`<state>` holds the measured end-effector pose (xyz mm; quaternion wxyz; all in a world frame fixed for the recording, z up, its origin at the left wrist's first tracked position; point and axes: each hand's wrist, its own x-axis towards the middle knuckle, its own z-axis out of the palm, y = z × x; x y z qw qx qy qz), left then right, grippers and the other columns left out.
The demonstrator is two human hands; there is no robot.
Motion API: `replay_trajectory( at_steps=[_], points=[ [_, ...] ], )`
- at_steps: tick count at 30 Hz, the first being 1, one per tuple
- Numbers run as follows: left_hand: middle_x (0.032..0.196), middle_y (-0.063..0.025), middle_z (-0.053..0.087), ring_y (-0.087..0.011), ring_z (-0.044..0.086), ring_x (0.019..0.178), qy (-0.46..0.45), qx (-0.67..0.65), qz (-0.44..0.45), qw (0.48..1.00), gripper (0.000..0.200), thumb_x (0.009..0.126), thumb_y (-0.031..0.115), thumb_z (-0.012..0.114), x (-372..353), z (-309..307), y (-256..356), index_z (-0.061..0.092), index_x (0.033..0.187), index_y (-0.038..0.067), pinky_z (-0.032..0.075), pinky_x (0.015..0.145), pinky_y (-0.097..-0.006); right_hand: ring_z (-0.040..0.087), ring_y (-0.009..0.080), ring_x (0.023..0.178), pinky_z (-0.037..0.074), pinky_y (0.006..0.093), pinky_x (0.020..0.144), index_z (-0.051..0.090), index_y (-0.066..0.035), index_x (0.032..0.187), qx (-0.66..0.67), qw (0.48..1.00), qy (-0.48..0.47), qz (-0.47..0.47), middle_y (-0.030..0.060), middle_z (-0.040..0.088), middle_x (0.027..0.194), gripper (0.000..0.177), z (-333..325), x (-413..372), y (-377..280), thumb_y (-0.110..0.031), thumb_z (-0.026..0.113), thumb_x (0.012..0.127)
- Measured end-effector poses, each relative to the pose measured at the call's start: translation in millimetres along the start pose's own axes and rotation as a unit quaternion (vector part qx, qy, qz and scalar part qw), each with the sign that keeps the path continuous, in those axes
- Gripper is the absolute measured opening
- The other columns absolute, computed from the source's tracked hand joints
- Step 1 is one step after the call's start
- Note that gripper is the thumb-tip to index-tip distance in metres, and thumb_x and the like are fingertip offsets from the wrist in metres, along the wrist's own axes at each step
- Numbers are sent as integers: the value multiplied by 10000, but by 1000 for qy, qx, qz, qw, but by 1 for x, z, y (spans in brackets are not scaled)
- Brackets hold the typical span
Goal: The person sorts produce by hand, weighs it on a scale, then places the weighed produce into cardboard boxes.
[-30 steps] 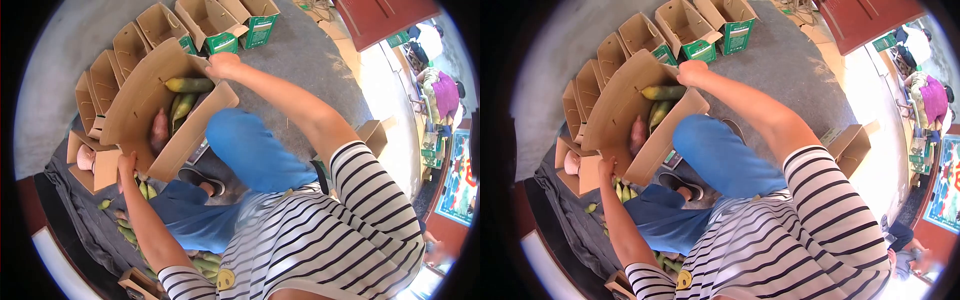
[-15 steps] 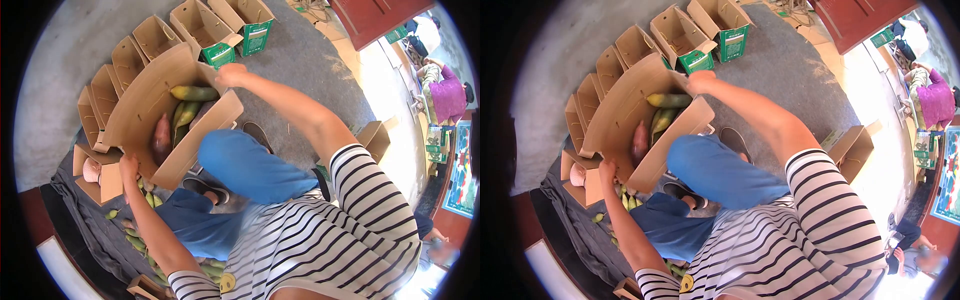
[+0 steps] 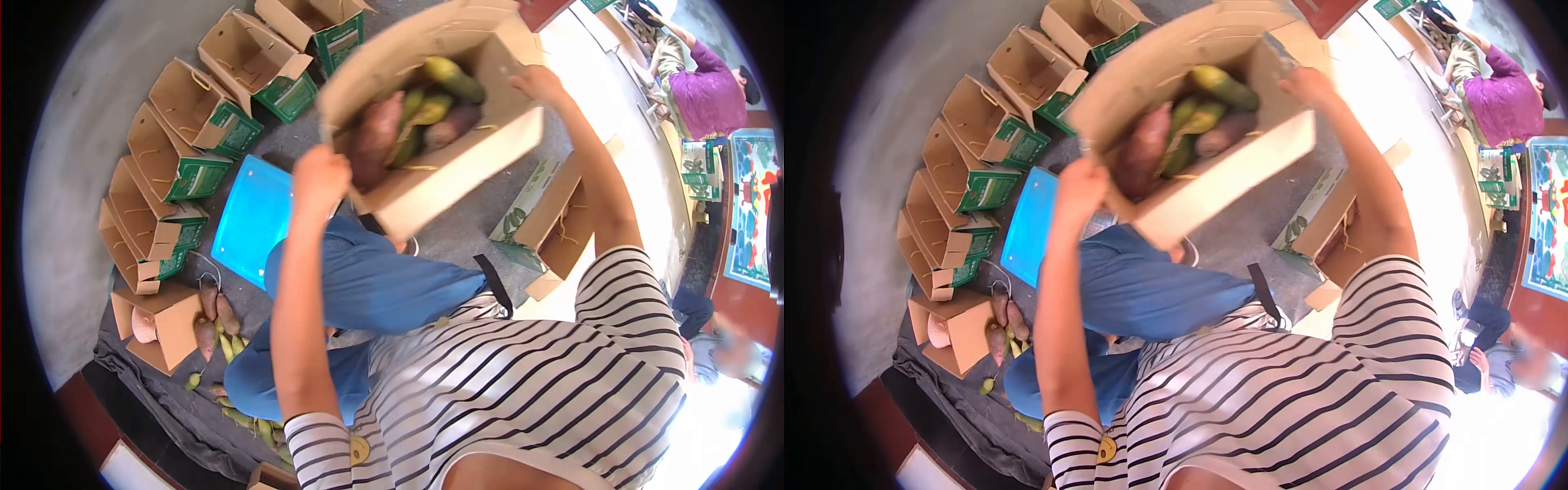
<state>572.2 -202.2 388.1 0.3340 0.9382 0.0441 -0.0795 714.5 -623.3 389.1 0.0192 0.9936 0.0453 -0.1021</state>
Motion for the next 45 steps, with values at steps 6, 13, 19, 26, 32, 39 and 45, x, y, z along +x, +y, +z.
replay_trajectory(
  at_steps=[6,13,19,26,32,39,45],
  points=[
    [783,-287,633,-424,643,747,-184,-191,-80,961,244,808,146,496,10,158,107,619,801,-65,499,744,-483,631,329,830,477,448,733,669,-96,890,-68,994,31,84,134,668,840,371,-11,-29,157,-438,527,868],
    [746,-127,625,-254,643,667,-347,-179,98,915,280,920,267,493,-40,203,141,538,862,-3,490,598,-359,637,336,896,485,455,796,671,-96,954,-114,973,-16,200,158,667,972,336,105,-62,244,-368,483,894],
    [930,-79,623,-130,615,818,-235,-299,61,923,191,944,173,533,-44,58,116,569,1021,2,479,695,-261,604,360,940,468,432,840,656,-108,1006,87,931,271,227,176,642,993,275,82,-82,213,-298,499,884],
    [1097,-131,614,-160,628,838,55,-293,-13,954,241,971,165,459,-103,-80,18,569,1073,-23,492,770,-286,542,363,1086,420,427,948,563,4,1173,-29,803,424,419,235,578,1145,489,108,-221,277,-283,585,778],
    [1068,-79,613,-117,581,845,154,-274,-168,934,224,970,242,503,-141,-115,-113,564,1052,43,456,766,-255,629,190,545,489,277,473,633,-1,828,389,736,-1,555,103,638,731,479,185,-310,245,-476,680,791],
    [976,-52,608,-98,568,803,44,-230,-160,959,254,951,290,546,-144,-93,-159,550,991,39,423,682,-228,631,216,562,491,321,515,639,40,860,244,792,-104,550,128,645,706,429,203,-309,219,-387,610,846],
    [945,-48,605,-98,569,766,62,-201,-145,967,261,950,284,554,-146,-96,-163,551,984,25,430,654,-223,661,342,759,501,434,749,676,15,876,112,863,-20,491,218,668,815,468,234,-337,198,-424,511,862]
  ],
)
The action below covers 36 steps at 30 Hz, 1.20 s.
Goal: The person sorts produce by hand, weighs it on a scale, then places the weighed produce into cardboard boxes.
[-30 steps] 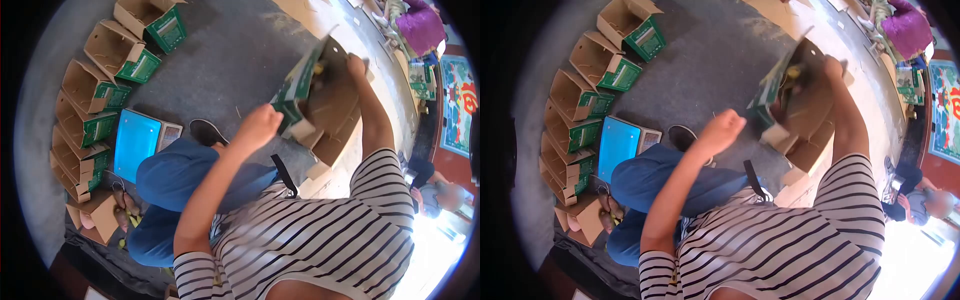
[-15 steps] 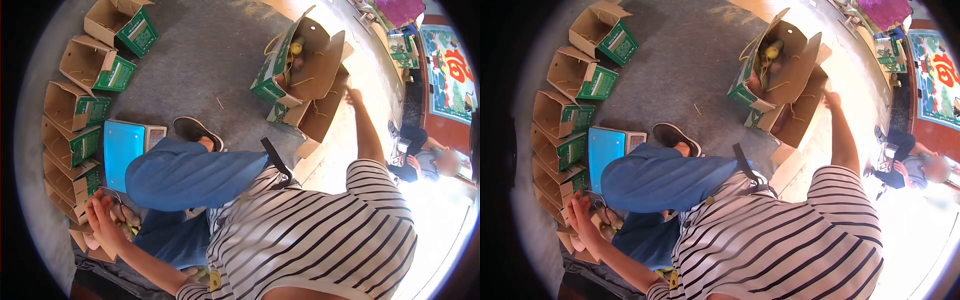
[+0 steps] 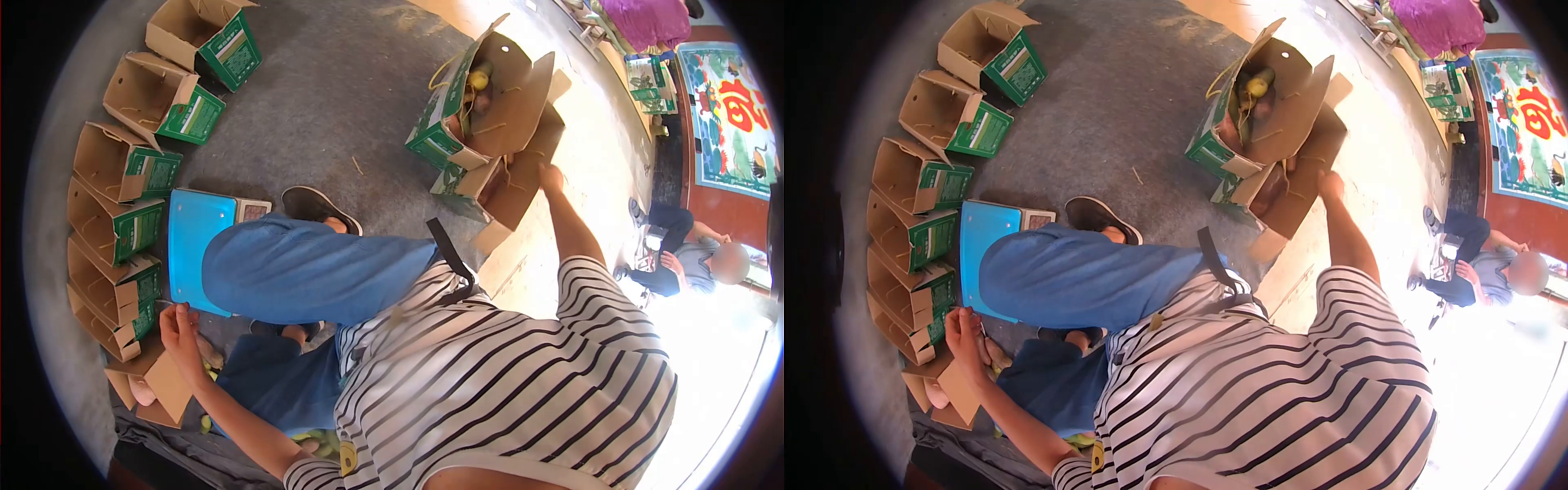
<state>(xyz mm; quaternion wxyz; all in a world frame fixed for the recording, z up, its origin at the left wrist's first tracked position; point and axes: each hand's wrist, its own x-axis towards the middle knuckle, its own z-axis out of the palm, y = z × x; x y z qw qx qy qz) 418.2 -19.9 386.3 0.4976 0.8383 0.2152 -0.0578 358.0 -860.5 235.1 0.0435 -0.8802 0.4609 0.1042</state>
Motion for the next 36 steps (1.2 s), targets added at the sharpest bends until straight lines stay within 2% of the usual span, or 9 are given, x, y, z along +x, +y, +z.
replay_trajectory(
  at_steps=[1,3,9,13,15,22,31,34,36],
  points=[
    [945,-48,604,-97,568,765,7,2,-2,1000,262,951,282,554,0,0,1,550,986,22,433,655,-223,652,370,833,486,459,782,679,8,870,-14,997,77,-21,233,667,863,474,15,-5,13,-428,492,860],
    [943,-45,600,-98,566,768,13,-3,3,1000,268,953,282,550,-3,-1,2,549,994,18,440,672,-228,616,395,945,463,478,836,684,0,882,25,997,73,26,245,654,931,461,21,-27,26,-412,479,853],
    [945,-40,597,-101,569,788,12,1,5,1000,274,957,284,546,-9,1,1,549,1000,13,451,707,-238,628,408,891,465,469,843,694,23,834,21,989,86,115,252,656,879,529,34,-15,67,-437,434,858],
    [936,-42,601,-102,571,787,21,14,4,1000,272,955,283,549,-10,-3,-6,553,993,13,452,707,-238,631,394,924,486,466,819,700,0,820,-5,991,114,65,237,657,929,463,-5,26,49,-405,475,822],
    [919,-40,600,-101,572,781,29,19,11,999,275,953,284,553,-12,-1,-6,554,989,11,450,699,-234,618,395,963,479,448,854,698,-2,868,-26,997,63,19,232,653,965,454,-25,28,54,-389,464,825],
    [905,-40,605,-99,580,780,27,9,-15,999,277,950,282,557,-13,-3,-18,553,974,6,441,669,-226,594,373,1064,459,436,914,666,7,1021,-82,992,1,99,228,627,1105,477,-28,50,73,-427,533,875],
    [941,-67,594,-118,573,799,5,9,12,1000,250,963,238,536,-10,1,-16,527,1001,-8,461,733,-247,599,424,1005,465,458,876,632,59,1035,-56,996,6,75,291,623,1030,461,-40,55,59,-360,537,869],
    [937,-60,590,-112,566,796,13,-3,-5,1000,241,966,230,530,-13,2,-12,522,999,-8,460,736,-246,648,348,911,489,436,828,615,43,1060,-2,979,204,29,261,648,978,489,-82,48,11,-401,537,871],
    [924,-50,585,-107,562,789,5,-1,4,1000,232,965,223,533,-12,2,-13,521,992,-6,459,736,-244,656,318,800,522,415,746,604,61,1076,211,974,76,-41,236,635,1009,588,-104,76,-18,-471,548,832]
  ],
)
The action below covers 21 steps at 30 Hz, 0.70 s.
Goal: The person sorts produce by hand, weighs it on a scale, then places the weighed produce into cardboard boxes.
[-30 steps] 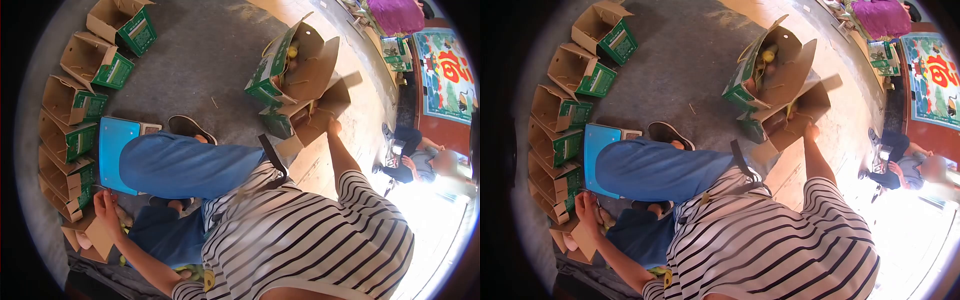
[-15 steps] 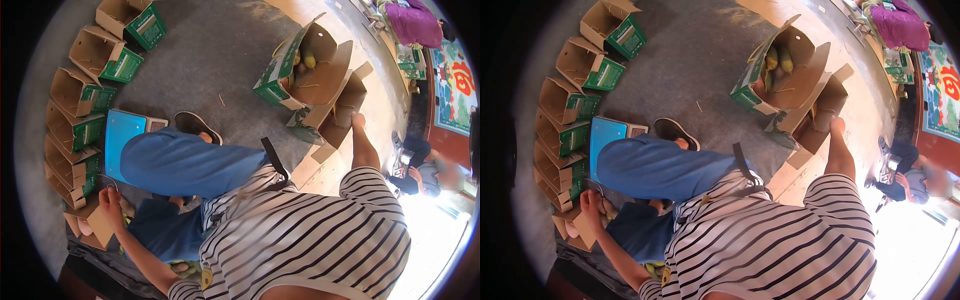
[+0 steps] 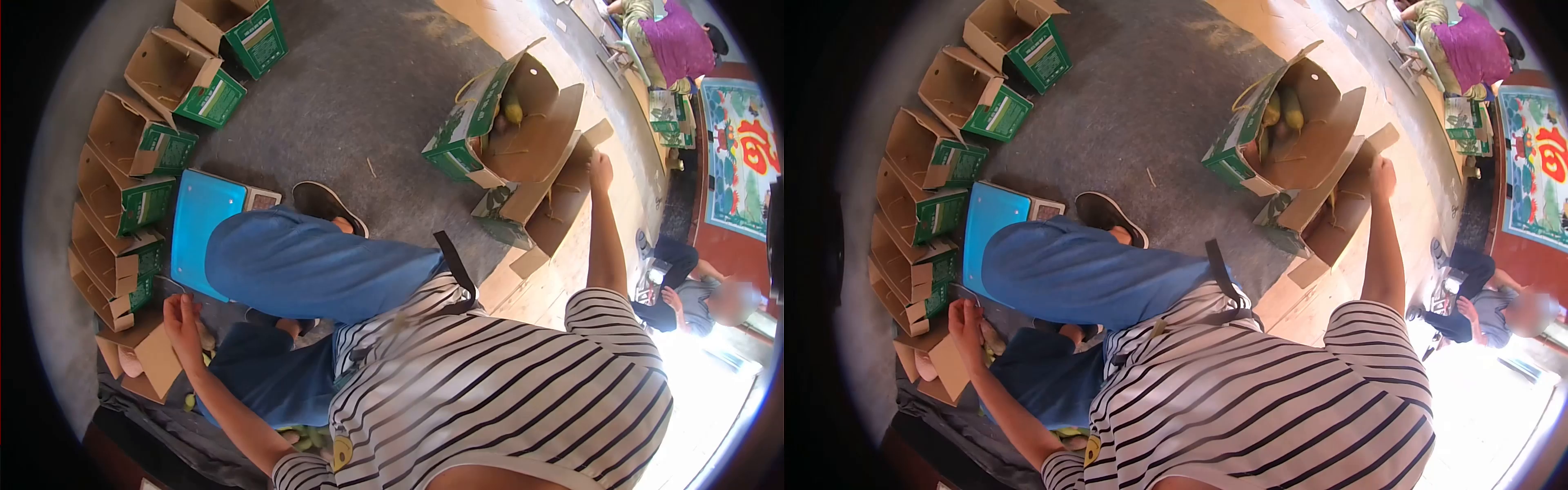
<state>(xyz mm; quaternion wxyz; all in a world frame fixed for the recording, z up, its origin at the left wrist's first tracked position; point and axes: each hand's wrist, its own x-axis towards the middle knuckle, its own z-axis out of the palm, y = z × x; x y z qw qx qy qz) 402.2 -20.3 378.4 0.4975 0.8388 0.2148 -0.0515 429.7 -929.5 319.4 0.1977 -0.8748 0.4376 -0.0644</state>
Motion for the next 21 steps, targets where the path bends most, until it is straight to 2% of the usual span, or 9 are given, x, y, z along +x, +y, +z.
replay_trajectory(
  at_steps=[2,5,6,9,11,13,16,19,21],
  points=[
    [910,-41,579,-102,559,785,-9,1,9,1000,223,963,217,536,0,0,2,521,986,-4,458,734,-242,660,258,781,528,372,679,600,85,1051,227,955,-120,147,229,646,910,677,6,-10,-62,-539,590,788],
    [891,-30,571,-97,555,785,-12,-6,13,1000,211,962,210,539,1,1,6,523,980,0,454,729,-237,668,248,746,524,353,631,632,91,963,112,985,-127,24,220,657,807,706,33,-19,-98,-585,595,765],
    [887,-28,569,-96,553,786,-6,-18,8,1000,209,962,208,539,1,1,4,524,978,1,452,728,-235,670,289,699,521,376,634,652,86,900,-50,996,-68,-26,237,654,759,648,42,-11,-105,-547,559,791],
    [856,-26,562,-92,546,774,7,-14,21,1000,202,963,200,535,-4,1,5,532,965,-3,441,716,-233,662,326,659,525,395,660,641,107,877,-145,984,-98,-41,280,643,792,628,42,5,-95,-506,519,820],
    [843,-26,560,-91,544,766,5,8,35,999,201,963,195,533,-3,3,7,534,960,-5,438,712,-233,664,364,786,507,423,767,633,105,933,-176,975,-139,12,304,638,863,608,31,-4,-82,-475,475,839],
    [833,-29,561,-92,547,765,3,16,35,999,199,962,191,533,-2,5,15,535,958,-8,436,707,-236,629,378,958,462,444,865,635,71,1003,-168,982,-50,-65,295,634,975,602,40,-5,-40,-486,478,840],
    [825,-32,565,-95,552,762,3,17,43,999,201,960,189,535,-5,6,17,534,955,-12,441,702,-239,635,390,831,474,459,775,650,14,999,-167,979,25,-114,243,659,872,514,33,-44,-28,-455,492,859],
    [824,-36,572,-98,559,758,9,6,54,998,202,956,187,543,-5,9,16,534,956,-15,449,697,-241,600,423,920,436,485,827,652,16,993,-168,983,30,-62,249,651,937,510,38,-37,13,-449,489,860],
    [827,-39,578,-100,564,755,19,7,53,998,200,953,185,547,-7,7,16,536,958,-15,453,694,-241,584,409,1029,428,460,910,648,56,994,-221,974,-47,-28,284,626,1023,593,26,-21,17,-492,486,835]
  ],
)
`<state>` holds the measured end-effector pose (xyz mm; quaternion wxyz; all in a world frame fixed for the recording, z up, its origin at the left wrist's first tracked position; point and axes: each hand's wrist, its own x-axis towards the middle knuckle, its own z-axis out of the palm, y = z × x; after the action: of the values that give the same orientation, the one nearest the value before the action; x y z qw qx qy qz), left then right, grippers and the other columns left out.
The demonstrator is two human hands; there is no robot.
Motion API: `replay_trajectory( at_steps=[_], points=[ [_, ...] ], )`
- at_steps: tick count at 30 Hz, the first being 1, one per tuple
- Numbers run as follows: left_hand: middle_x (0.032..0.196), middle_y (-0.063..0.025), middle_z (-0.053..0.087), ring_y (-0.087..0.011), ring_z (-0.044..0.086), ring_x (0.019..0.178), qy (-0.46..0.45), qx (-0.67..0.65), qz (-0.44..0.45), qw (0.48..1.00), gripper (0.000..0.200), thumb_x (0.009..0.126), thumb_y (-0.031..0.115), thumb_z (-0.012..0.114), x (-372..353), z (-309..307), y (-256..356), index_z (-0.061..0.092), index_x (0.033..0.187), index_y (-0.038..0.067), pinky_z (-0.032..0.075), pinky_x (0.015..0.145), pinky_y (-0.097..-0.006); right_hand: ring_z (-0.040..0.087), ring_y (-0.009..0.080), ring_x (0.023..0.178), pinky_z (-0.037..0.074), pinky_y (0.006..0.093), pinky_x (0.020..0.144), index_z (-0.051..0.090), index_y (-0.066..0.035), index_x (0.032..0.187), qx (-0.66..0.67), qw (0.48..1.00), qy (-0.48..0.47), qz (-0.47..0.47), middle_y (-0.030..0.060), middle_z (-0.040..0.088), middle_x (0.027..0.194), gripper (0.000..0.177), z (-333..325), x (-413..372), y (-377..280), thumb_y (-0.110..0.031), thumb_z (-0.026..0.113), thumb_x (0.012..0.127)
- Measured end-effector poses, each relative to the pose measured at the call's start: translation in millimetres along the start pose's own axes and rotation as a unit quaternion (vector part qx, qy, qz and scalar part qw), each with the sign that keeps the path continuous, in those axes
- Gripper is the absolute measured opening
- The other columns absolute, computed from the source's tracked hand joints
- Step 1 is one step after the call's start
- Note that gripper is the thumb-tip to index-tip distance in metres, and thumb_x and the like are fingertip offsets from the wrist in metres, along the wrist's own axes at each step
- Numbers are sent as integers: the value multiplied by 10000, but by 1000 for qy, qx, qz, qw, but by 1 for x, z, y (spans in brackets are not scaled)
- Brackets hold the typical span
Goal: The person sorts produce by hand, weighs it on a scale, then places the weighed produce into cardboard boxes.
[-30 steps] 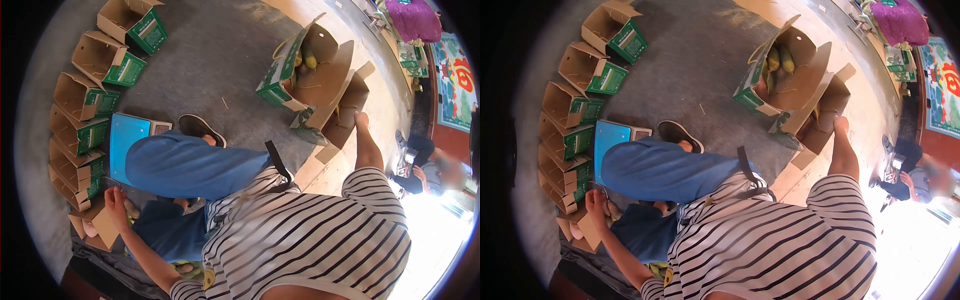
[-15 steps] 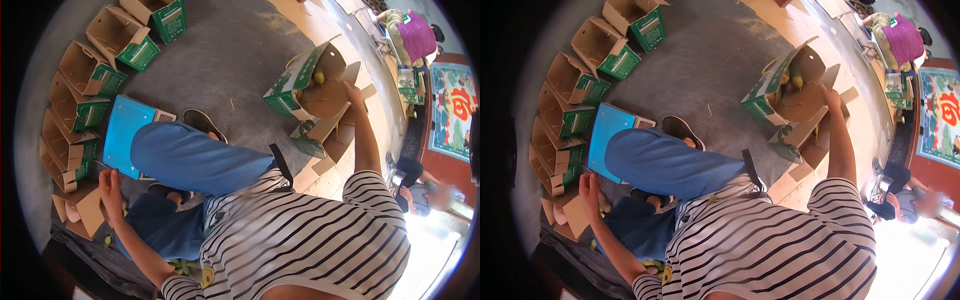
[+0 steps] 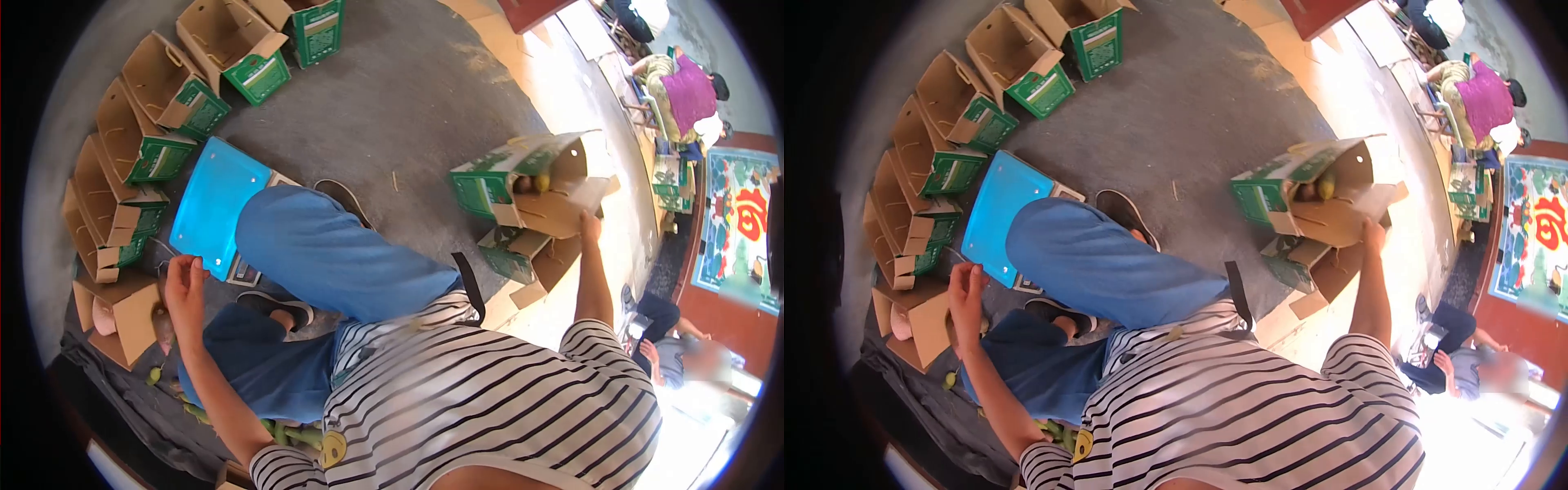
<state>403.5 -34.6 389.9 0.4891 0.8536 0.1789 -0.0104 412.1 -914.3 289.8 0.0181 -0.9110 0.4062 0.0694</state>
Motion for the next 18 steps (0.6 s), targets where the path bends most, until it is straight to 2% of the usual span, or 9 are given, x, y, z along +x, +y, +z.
replay_trajectory(
  at_steps=[4,7,8,10,12,13,15,16,18],
  points=[
    [831,-41,591,-103,575,758,2,2,5,1000,182,947,169,553,0,0,5,539,961,-12,457,691,-239,608,364,1015,462,457,859,633,78,988,73,983,-140,97,276,630,1023,560,-32,28,-23,-450,518,839],
    [805,-49,601,-104,587,756,16,-2,8,1000,161,939,157,558,-3,3,22,546,956,-3,458,683,-239,634,301,991,499,417,802,605,15,1086,-147,986,-60,-48,229,642,1035,505,-40,71,-31,-427,570,844],
    [796,-59,617,-110,601,744,26,23,9,999,156,932,157,564,-2,3,23,551,954,3,462,669,-243,637,290,991,504,401,801,597,-16,1117,-264,962,28,-63,214,641,1050,479,-80,48,-74,-414,579,850],
    [798,-65,631,-117,611,731,21,-6,-17,1000,161,925,161,570,1,4,26,554,955,4,465,654,-248,637,306,981,503,390,810,614,-64,1104,-161,951,190,-182,180,644,1060,348,-122,19,-162,-333,559,891],
    [803,-88,632,-139,618,717,24,17,-10,1000,169,917,157,577,8,3,33,554,953,-6,469,626,-271,640,310,950,502,384,809,608,-63,1102,79,925,171,-329,153,650,1047,268,-140,-27,-272,-235,552,904],
    [810,-102,631,-160,618,711,36,38,3,999,173,913,154,577,10,3,36,553,957,-12,471,622,-285,644,296,920,501,367,799,604,-59,1098,222,859,115,-447,147,653,1027,245,-117,-18,-314,-195,558,900],
    [845,-150,622,-237,613,695,47,100,-13,994,174,890,137,594,10,2,50,549,949,-21,475,620,-339,637,288,941,493,367,818,628,-53,1055,175,844,65,-502,147,648,1034,224,-114,-108,-428,-197,557,898],
    [852,-158,620,-250,612,698,60,118,5,991,172,884,134,599,9,3,50,548,943,-20,475,620,-350,629,294,954,493,374,821,639,-62,1041,144,781,62,-604,139,647,1032,224,-99,-131,-473,-213,564,895],
    [866,-175,616,-276,609,703,85,155,37,984,168,871,126,610,4,3,46,546,930,-18,473,621,-373,612,309,965,494,400,812,635,-75,1024,160,713,18,-682,128,633,1042,209,-80,-196,-556,-222,554,900]
  ],
)
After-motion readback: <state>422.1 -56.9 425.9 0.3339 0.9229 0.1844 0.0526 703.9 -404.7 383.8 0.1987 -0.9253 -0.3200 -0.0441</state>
